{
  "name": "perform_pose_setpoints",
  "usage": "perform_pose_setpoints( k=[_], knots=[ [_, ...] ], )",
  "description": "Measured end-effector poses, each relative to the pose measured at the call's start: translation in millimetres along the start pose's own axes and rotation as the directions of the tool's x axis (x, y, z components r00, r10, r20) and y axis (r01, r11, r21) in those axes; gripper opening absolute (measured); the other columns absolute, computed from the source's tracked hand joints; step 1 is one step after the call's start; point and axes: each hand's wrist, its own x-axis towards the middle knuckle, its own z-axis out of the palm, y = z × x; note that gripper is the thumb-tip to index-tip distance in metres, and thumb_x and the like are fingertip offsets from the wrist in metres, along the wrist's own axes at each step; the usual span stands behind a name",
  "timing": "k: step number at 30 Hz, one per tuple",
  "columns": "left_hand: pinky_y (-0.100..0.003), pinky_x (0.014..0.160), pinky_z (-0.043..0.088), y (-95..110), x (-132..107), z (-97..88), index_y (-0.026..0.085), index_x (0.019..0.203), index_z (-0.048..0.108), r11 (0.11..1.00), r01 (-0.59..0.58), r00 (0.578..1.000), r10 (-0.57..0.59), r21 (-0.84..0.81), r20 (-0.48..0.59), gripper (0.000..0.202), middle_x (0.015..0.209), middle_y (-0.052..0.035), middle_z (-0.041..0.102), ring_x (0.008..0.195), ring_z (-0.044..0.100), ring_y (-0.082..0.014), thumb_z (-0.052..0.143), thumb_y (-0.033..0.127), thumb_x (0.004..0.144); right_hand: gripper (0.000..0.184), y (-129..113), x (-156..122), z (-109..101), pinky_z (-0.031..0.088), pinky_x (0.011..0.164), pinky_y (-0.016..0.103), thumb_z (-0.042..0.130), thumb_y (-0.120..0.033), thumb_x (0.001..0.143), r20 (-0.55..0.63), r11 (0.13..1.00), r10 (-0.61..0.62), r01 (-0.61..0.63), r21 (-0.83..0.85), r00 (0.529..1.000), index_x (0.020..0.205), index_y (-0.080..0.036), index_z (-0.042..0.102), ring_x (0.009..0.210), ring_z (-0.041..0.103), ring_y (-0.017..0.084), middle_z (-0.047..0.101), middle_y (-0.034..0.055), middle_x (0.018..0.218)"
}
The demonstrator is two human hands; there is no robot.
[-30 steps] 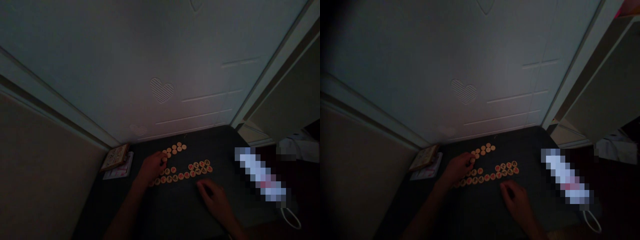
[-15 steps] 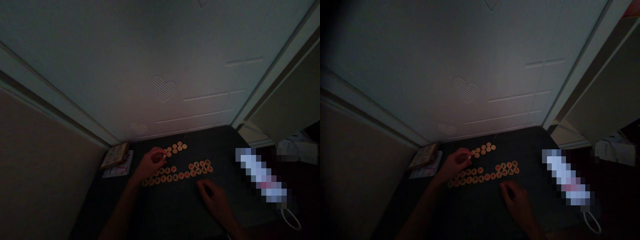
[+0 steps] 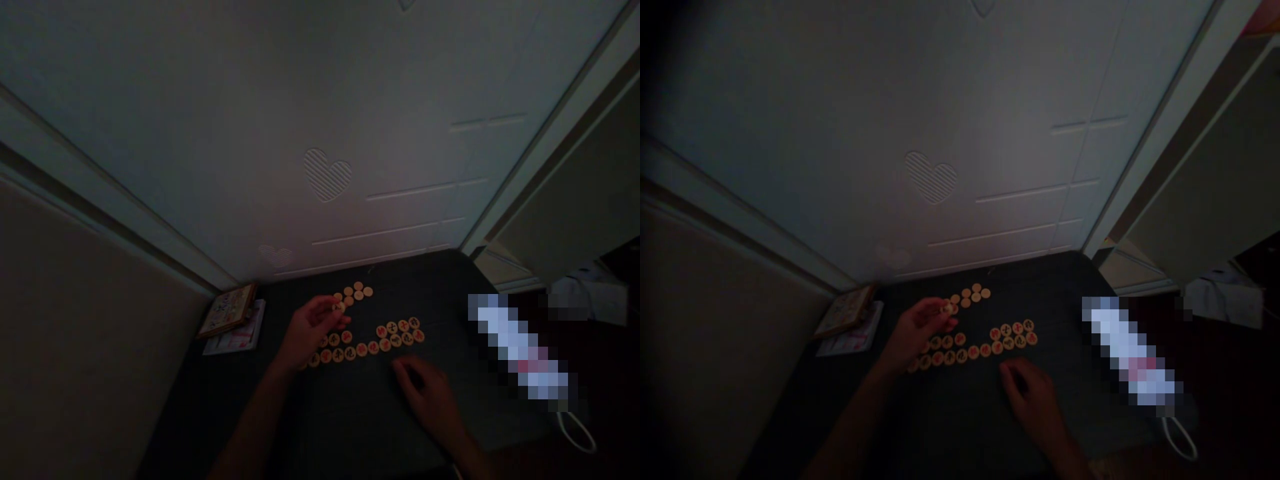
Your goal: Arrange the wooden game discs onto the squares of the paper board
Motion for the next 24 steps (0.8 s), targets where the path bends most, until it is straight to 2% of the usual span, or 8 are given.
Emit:
perform_pose_setpoints(
  k=[4, 8, 11, 15, 19, 24],
  knots=[
    [-0.039, 0.078, 0.065, -2, 0, 4.1, 0.018, 0.102, 0.067, 0.999, -0.003, 1.000, 0.004, 0.049, -0.002, 0.034, 0.102, -0.0077, 0.077, 0.082, 0.078, -0.0230, 0.072, 0.048, 0.087, 0.032, -1, 1, -1, 0.057, 0.074, 0.030, 0.050, -0.045, 0.100, 0.015, 1.000, 0.010, -0.010, 0.007, 1.000, 0.095, -0.024, 0.074, 0.082, 0.073, 0.022, 0.078, 0.0049, 0.090],
    [-0.037, 0.078, 0.064, -3, 0, 9.7, 0.021, 0.108, 0.067, 0.974, -0.063, 0.996, 0.048, 0.219, 0.074, 0.027, 0.107, -0.0065, 0.077, 0.086, 0.077, -0.0209, 0.064, 0.043, 0.093, 0.031, 0, 1, -1, 0.057, 0.074, 0.030, 0.050, -0.043, 0.100, 0.017, 1.000, 0.014, -0.014, 0.013, 1.000, 0.094, -0.024, 0.074, 0.083, 0.074, 0.022, 0.078, 0.0048, 0.091],
    [-0.036, 0.084, 0.061, -6, 2, 12.9, 0.023, 0.110, 0.068, 0.899, -0.152, 0.981, 0.085, 0.410, 0.176, 0.023, 0.102, -0.0039, 0.077, 0.091, 0.075, -0.0196, 0.062, 0.040, 0.095, 0.030, 2, 0, 0, 0.057, 0.073, 0.030, 0.051, -0.043, 0.100, 0.006, 1.000, 0.012, -0.012, 0.011, 1.000, 0.095, -0.025, 0.074, 0.084, 0.074, 0.022, 0.078, 0.0052, 0.093],
    [-0.033, 0.082, 0.057, -15, 11, 13.9, 0.024, 0.105, 0.071, 0.776, -0.249, 0.959, 0.112, 0.579, 0.262, 0.019, 0.098, -0.0030, 0.076, 0.089, 0.072, -0.0192, 0.065, 0.037, 0.093, 0.030, 4, 0, 1, 0.057, 0.072, 0.030, 0.051, -0.043, 0.100, -0.001, 1.000, 0.008, -0.008, 0.016, 1.000, 0.095, -0.024, 0.074, 0.082, 0.073, 0.022, 0.078, 0.0055, 0.091],
    [-0.032, 0.081, 0.055, -25, 20, 13.9, 0.025, 0.098, 0.075, 0.729, -0.290, 0.945, 0.116, 0.620, 0.305, 0.016, 0.098, -0.0030, 0.076, 0.088, 0.071, -0.0197, 0.067, 0.036, 0.090, 0.032, 4, 1, 2, 0.057, 0.074, 0.030, 0.050, -0.044, 0.100, 0.012, 1.000, 0.012, -0.013, 0.019, 1.000, 0.093, -0.024, 0.074, 0.081, 0.073, 0.022, 0.077, 0.0058, 0.090],
    [-0.032, 0.082, 0.054, -29, 23, 14.5, 0.025, 0.099, 0.076, 0.705, -0.293, 0.940, 0.090, 0.646, 0.328, 0.016, 0.102, -0.0035, 0.077, 0.092, 0.071, -0.0209, 0.066, 0.035, 0.091, 0.033, 4, 1, 2, 0.056, 0.072, 0.030, 0.049, -0.045, 0.100, 0.024, 0.999, 0.015, -0.016, 0.028, 1.000, 0.094, -0.024, 0.074, 0.079, 0.073, 0.022, 0.077, 0.0059, 0.088]
  ],
)
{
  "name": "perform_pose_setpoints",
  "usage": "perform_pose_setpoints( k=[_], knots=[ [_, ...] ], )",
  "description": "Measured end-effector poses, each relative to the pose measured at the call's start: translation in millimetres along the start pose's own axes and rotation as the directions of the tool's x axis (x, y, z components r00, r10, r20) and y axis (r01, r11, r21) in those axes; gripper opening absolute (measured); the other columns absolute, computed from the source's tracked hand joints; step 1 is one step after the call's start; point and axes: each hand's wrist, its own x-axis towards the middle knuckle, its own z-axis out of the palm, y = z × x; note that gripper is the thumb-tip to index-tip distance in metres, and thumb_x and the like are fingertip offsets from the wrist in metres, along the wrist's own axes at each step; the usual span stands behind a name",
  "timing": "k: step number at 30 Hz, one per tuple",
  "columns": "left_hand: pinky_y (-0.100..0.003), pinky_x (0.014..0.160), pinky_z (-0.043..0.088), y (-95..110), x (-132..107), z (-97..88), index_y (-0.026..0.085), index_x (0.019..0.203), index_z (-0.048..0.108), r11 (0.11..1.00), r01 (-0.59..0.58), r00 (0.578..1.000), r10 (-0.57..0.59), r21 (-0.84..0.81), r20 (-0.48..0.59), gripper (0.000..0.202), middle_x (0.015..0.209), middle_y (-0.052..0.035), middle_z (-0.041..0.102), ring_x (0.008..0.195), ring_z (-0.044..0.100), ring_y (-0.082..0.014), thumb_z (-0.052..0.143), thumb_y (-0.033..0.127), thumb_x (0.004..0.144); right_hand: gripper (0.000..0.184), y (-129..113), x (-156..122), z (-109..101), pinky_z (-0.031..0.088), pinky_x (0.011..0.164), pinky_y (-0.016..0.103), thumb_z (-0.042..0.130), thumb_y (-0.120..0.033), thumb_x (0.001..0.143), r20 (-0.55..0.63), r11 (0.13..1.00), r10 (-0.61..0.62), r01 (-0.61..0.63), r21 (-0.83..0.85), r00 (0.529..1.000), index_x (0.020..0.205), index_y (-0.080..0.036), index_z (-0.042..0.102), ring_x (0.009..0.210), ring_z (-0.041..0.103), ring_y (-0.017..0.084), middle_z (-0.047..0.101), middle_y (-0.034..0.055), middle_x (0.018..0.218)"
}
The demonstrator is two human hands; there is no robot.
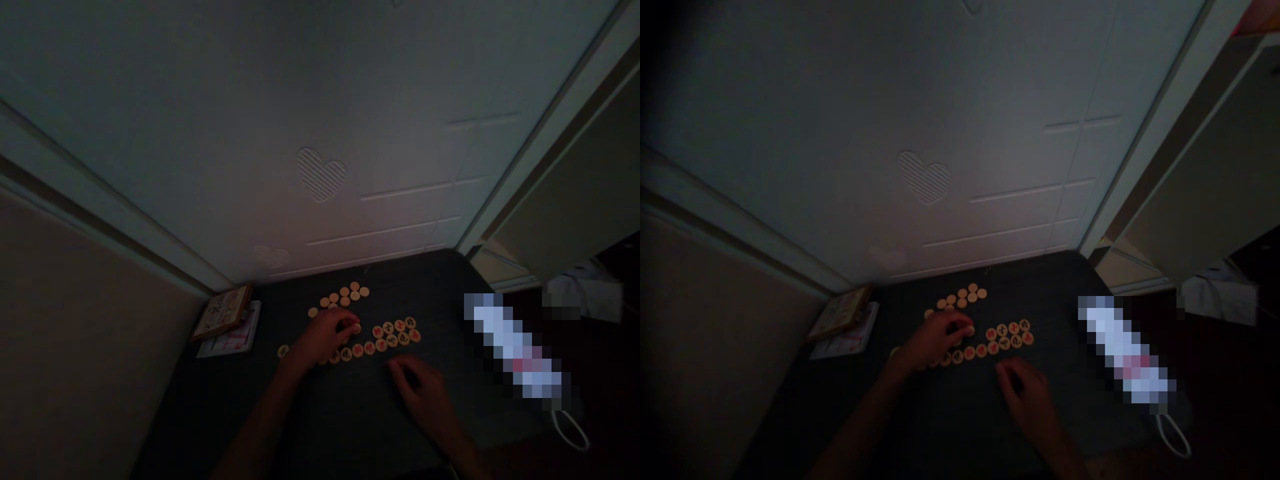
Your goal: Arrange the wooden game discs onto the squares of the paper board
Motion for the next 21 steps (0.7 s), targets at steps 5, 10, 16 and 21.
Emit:
perform_pose_setpoints(
  k=[5, 10, 16, 21],
  knots=[
    [-0.032, 0.082, 0.053, -0.7, -1.8, -0.7, 0.026, 0.099, 0.075, 1.000, -0.009, 1.000, 0.009, 0.018, 0.021, 0.015, 0.100, -0.0022, 0.076, 0.093, 0.070, -0.0212, 0.065, 0.035, 0.092, 0.032, -2.0, 0.2, -1.2, 0.056, 0.072, 0.030, 0.049, -0.045, 0.100, 0.008, 1.000, -0.003, 0.003, 0.007, 1.000, 0.094, -0.024, 0.074, 0.081, 0.073, 0.022, 0.077, 0.0061, 0.090],
    [-0.032, 0.085, 0.051, -2.1, -2.4, -1.5, 0.025, 0.100, 0.074, 0.996, -0.063, 0.997, 0.060, 0.060, 0.047, 0.014, 0.099, -0.0026, 0.074, 0.095, 0.067, -0.0208, 0.064, 0.031, 0.094, 0.029, -5.3, 0.0, -1.8, 0.056, 0.072, 0.028, 0.051, -0.041, 0.100, -0.024, 1.000, -0.009, 0.009, -0.002, 1.000, 0.094, -0.024, 0.074, 0.080, 0.073, 0.021, 0.078, 0.0048, 0.089],
    [-0.032, 0.089, 0.049, -3.6, -3.5, 0.3, 0.024, 0.099, 0.074, 0.993, -0.087, 0.995, 0.082, 0.084, 0.059, 0.012, 0.100, -0.0029, 0.072, 0.099, 0.064, -0.0203, 0.064, 0.028, 0.094, 0.028, -4.2, 0.1, -1.7, 0.055, 0.071, 0.027, 0.052, -0.040, 0.100, -0.020, 0.999, -0.033, 0.033, -0.003, 0.999, 0.094, -0.024, 0.074, 0.078, 0.073, 0.020, 0.077, 0.0035, 0.087],
    [-0.032, 0.090, 0.048, -5.6, -5.5, -0.9, 0.023, 0.100, 0.073, 0.992, -0.084, 0.995, 0.078, 0.089, 0.066, 0.012, 0.101, -0.0031, 0.071, 0.099, 0.064, -0.0200, 0.063, 0.028, 0.095, 0.026, -2.5, -0.2, -0.3, 0.055, 0.073, 0.027, 0.053, -0.038, 0.100, -0.031, 0.999, -0.043, 0.043, -0.006, 0.999, 0.094, -0.024, 0.073, 0.080, 0.073, 0.020, 0.077, 0.0032, 0.088]
  ],
)
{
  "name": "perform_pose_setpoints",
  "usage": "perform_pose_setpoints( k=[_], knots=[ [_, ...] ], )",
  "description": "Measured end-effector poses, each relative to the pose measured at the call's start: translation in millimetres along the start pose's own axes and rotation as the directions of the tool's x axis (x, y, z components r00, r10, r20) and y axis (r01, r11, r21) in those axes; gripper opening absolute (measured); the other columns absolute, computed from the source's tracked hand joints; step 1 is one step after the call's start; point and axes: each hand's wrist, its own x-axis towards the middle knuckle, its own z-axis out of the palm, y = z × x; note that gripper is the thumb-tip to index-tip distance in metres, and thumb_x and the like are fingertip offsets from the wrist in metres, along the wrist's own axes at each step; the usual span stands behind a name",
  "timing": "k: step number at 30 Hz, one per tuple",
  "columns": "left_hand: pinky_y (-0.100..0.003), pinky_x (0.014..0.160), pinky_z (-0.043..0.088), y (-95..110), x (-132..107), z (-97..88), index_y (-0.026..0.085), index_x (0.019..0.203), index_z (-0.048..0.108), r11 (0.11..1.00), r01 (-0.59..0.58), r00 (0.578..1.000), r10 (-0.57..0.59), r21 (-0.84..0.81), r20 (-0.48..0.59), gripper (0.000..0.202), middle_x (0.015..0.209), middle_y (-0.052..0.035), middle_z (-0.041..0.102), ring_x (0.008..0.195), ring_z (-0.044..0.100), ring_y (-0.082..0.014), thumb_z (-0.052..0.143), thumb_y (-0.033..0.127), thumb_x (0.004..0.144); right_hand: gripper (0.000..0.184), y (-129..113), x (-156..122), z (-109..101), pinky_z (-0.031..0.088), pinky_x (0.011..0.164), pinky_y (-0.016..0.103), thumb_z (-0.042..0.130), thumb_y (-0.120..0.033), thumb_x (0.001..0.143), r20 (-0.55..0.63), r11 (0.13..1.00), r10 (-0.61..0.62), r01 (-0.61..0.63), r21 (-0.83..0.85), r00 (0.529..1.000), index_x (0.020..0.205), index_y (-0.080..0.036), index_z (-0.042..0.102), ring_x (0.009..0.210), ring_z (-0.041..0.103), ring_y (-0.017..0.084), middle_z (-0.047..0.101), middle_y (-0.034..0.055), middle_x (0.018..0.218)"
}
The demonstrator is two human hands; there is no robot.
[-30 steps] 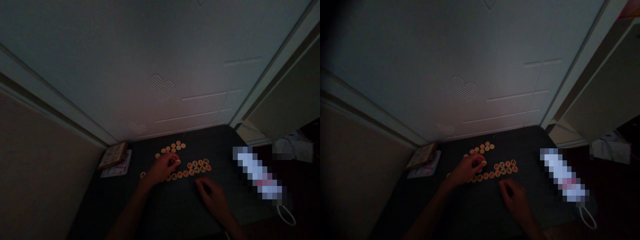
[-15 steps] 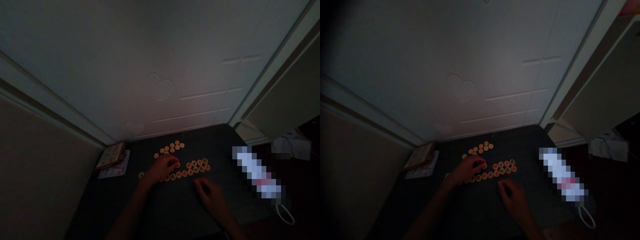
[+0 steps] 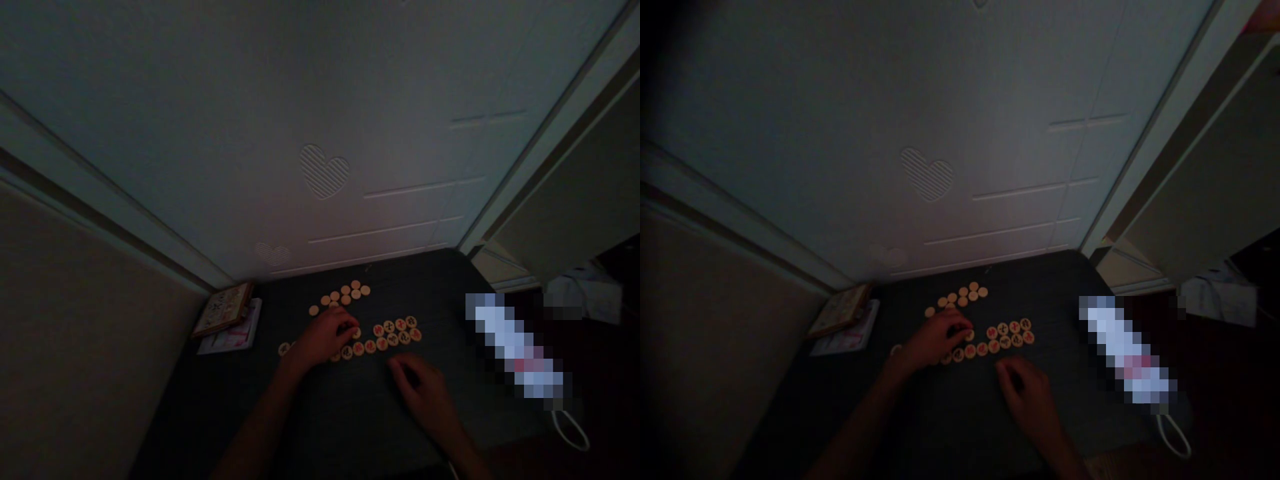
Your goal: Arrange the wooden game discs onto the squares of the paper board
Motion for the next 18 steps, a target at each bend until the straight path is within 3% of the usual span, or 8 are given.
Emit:
perform_pose_setpoints(
  k=[10, 15, 18],
  knots=[
    [-0.032, 0.088, 0.051, -1, -3, -5.9, 0.025, 0.104, 0.073, 0.999, 0.013, 0.999, -0.014, -0.030, -0.033, 0.017, 0.104, -0.0027, 0.072, 0.097, 0.067, -0.0188, 0.060, 0.032, 0.096, 0.026, 2, 0, 0, 0.056, 0.073, 0.027, 0.054, -0.038, 0.100, 0.000, 1.000, -0.001, 0.001, -0.018, 1.000, 0.095, -0.024, 0.074, 0.080, 0.074, 0.020, 0.078, 0.0032, 0.090],
    [-0.036, 0.094, 0.051, -27, -11, -32.3, 0.025, 0.111, 0.071, 0.992, 0.094, 0.970, -0.073, 0.080, -0.233, 0.020, 0.111, -0.0045, 0.071, 0.101, 0.066, -0.0206, 0.056, 0.030, 0.097, 0.026, 2, 0, 1, 0.056, 0.071, 0.026, 0.053, -0.038, 0.100, 0.004, 1.000, -0.008, 0.008, -0.007, 1.000, 0.095, -0.023, 0.074, 0.079, 0.074, 0.019, 0.078, 0.0034, 0.089],
    [-0.040, 0.098, 0.050, -44, -20, -43.2, 0.026, 0.116, 0.069, 0.974, 0.154, 0.961, -0.108, 0.168, -0.254, 0.025, 0.116, -0.0051, 0.069, 0.108, 0.064, -0.0240, 0.063, 0.030, 0.092, 0.026, 1, 0, 0, 0.056, 0.070, 0.026, 0.054, -0.038, 0.100, -0.011, 1.000, -0.005, 0.005, -0.014, 1.000, 0.095, -0.024, 0.074, 0.078, 0.074, 0.019, 0.077, 0.0029, 0.088]
  ],
)
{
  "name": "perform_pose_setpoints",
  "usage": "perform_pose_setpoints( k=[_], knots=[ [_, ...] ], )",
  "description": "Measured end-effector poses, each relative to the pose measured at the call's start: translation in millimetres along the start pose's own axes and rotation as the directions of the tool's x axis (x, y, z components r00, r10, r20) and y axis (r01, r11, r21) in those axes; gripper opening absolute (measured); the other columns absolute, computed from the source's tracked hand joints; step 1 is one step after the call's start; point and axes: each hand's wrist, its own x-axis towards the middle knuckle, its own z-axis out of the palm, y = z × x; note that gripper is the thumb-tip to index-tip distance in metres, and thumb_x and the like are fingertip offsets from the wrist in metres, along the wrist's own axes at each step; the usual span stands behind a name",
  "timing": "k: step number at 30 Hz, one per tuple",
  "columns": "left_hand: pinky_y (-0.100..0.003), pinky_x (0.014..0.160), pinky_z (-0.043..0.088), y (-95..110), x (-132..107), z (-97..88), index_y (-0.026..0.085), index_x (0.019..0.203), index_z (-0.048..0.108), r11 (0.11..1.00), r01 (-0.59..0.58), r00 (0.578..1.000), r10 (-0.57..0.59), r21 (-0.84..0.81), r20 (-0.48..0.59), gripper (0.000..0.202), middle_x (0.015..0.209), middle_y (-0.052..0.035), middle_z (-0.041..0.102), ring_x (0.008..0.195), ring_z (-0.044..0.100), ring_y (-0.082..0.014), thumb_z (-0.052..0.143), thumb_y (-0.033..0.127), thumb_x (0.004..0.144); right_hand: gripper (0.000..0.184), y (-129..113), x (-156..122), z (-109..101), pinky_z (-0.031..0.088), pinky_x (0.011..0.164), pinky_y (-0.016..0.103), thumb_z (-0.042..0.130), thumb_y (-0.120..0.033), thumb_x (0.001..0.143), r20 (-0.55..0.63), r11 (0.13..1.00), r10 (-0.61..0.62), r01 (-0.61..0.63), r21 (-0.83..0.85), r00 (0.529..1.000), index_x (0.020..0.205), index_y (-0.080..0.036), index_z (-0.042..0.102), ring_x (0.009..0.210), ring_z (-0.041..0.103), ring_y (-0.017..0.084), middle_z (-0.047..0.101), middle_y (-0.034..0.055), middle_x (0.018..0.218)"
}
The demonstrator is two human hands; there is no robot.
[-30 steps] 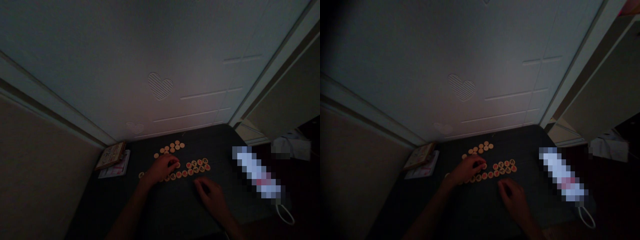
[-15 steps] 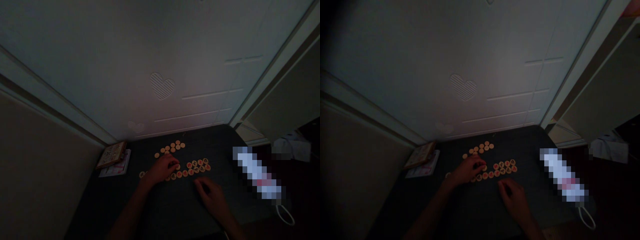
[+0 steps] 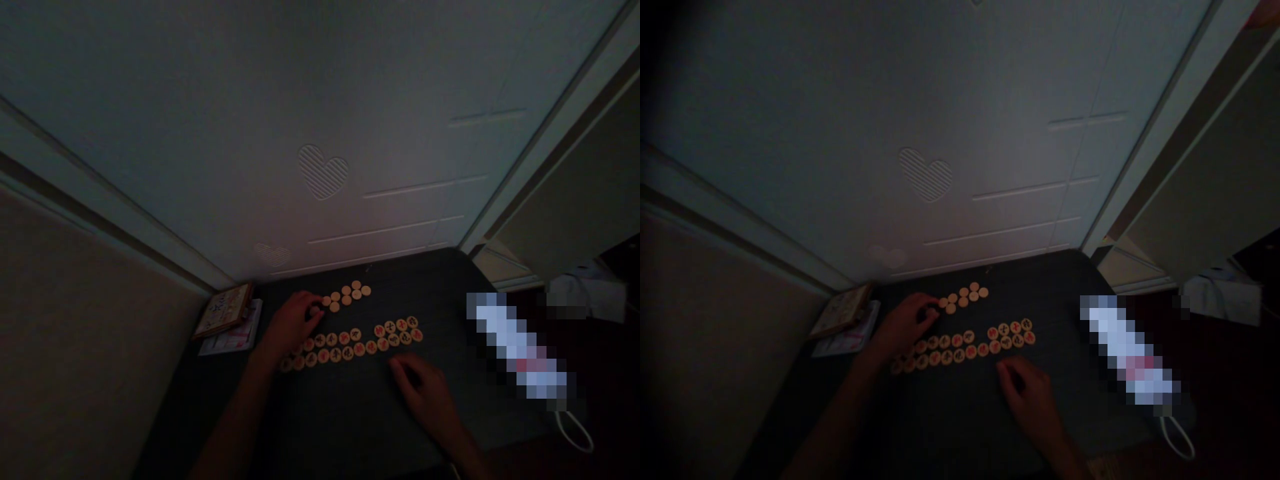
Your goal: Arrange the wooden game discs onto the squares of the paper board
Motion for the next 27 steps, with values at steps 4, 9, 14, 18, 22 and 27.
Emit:
perform_pose_setpoints(
  k=[4, 9, 14, 18, 22, 27],
  knots=[
    [-0.041, 0.097, 0.050, -11, -4, 2.0, 0.026, 0.111, 0.072, 0.998, 0.058, 0.998, -0.057, -0.022, 0.018, 0.023, 0.113, -0.0058, 0.071, 0.106, 0.066, -0.0251, 0.066, 0.028, 0.089, 0.027, -2, 0, 0, 0.055, 0.069, 0.026, 0.053, -0.038, 0.100, -0.004, 1.000, 0.002, -0.002, 0.002, 1.000, 0.094, -0.023, 0.074, 0.078, 0.074, 0.019, 0.077, 0.0029, 0.087],
    [-0.038, 0.085, 0.055, 3, -2, 3.8, 0.025, 0.110, 0.072, 0.992, 0.099, 0.995, -0.101, -0.082, -0.016, 0.024, 0.103, -0.0055, 0.074, 0.092, 0.070, -0.0235, 0.068, 0.033, 0.088, 0.026, 0, 0, 1, 0.055, 0.069, 0.026, 0.053, -0.038, 0.100, 0.008, 1.000, 0.012, -0.013, 0.014, 1.000, 0.096, -0.023, 0.074, 0.078, 0.073, 0.019, 0.077, 0.0032, 0.088],
    [-0.028, 0.067, 0.056, 46, -5, -6.1, 0.024, 0.111, 0.071, 0.691, 0.212, 0.963, -0.267, -0.691, 0.028, 0.031, 0.098, -0.0044, 0.076, 0.078, 0.072, -0.0183, 0.074, 0.040, 0.085, 0.026, 2, 0, 1, 0.055, 0.071, 0.027, 0.053, -0.039, 0.100, 0.017, 1.000, 0.027, -0.027, 0.013, 0.999, 0.094, -0.023, 0.074, 0.078, 0.073, 0.019, 0.077, 0.0025, 0.087],
    [-0.023, 0.061, 0.055, 74, -8, -9.0, 0.019, 0.102, 0.072, 0.238, 0.219, 0.922, -0.367, -0.946, 0.121, 0.028, 0.097, -0.0056, 0.075, 0.076, 0.072, -0.0161, 0.077, 0.038, 0.082, 0.028, 0, 1, -1, 0.056, 0.073, 0.027, 0.053, -0.040, 0.100, 0.020, 1.000, 0.024, -0.025, 0.006, 0.999, 0.095, -0.023, 0.074, 0.082, 0.074, 0.020, 0.078, 0.0035, 0.091],
    [-0.026, 0.070, 0.060, 79, -7, -4.5, 0.019, 0.102, 0.070, 0.063, 0.233, 0.907, -0.373, -0.970, 0.194, 0.025, 0.109, -0.0068, 0.075, 0.086, 0.074, -0.0177, 0.076, 0.033, 0.082, 0.030, -2, 1, -2, 0.056, 0.074, 0.028, 0.052, -0.042, 0.101, 0.013, 1.000, 0.022, -0.022, 0.010, 1.000, 0.095, -0.023, 0.074, 0.083, 0.074, 0.020, 0.078, 0.0045, 0.091],
    [-0.034, 0.080, 0.062, 75, -7, 0.1, 0.019, 0.109, 0.067, 0.158, 0.261, 0.908, -0.376, -0.952, 0.186, 0.027, 0.119, -0.0099, 0.073, 0.100, 0.074, -0.0234, 0.066, 0.037, 0.089, 0.032, -3, 2, -2, 0.056, 0.071, 0.028, 0.050, -0.042, 0.101, 0.017, 1.000, 0.014, -0.014, -0.004, 1.000, 0.094, -0.023, 0.074, 0.079, 0.074, 0.021, 0.078, 0.0044, 0.088]
  ],
)
